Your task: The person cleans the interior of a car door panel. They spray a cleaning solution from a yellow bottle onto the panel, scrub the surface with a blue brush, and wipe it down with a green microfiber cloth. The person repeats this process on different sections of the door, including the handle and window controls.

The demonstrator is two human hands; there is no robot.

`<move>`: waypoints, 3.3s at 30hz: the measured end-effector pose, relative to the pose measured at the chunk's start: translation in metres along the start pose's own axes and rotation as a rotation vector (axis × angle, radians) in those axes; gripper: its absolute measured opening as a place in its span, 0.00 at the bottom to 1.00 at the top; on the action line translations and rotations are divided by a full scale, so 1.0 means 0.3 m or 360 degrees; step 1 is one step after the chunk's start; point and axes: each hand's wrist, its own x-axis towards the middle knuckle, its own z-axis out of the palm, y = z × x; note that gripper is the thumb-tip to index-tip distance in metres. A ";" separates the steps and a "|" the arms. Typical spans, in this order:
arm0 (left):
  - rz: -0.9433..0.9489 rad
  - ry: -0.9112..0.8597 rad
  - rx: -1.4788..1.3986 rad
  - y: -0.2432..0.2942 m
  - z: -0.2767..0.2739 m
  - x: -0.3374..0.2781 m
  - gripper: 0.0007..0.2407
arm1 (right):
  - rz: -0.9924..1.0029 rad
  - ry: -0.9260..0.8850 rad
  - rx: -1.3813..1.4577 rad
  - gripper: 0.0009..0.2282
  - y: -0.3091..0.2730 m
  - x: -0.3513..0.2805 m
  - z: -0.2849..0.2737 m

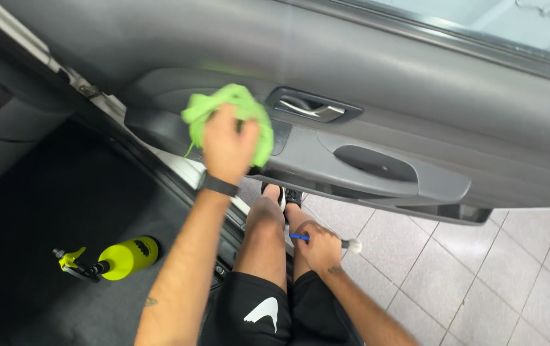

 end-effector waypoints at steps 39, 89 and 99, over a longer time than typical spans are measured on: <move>-0.0511 0.0507 0.0355 -0.821 -0.171 0.010 0.06 | 0.0158 0.0018 0.0236 0.03 -0.024 0.014 -0.023; -0.1262 0.0274 -0.2117 0.113 -0.294 -0.202 0.13 | 0.0077 0.0025 0.0170 0.10 0.185 -0.240 -0.055; -0.0407 -0.1753 -0.0588 0.456 -0.942 -0.841 0.12 | -0.0250 0.0156 0.0932 0.16 0.089 -0.467 -0.392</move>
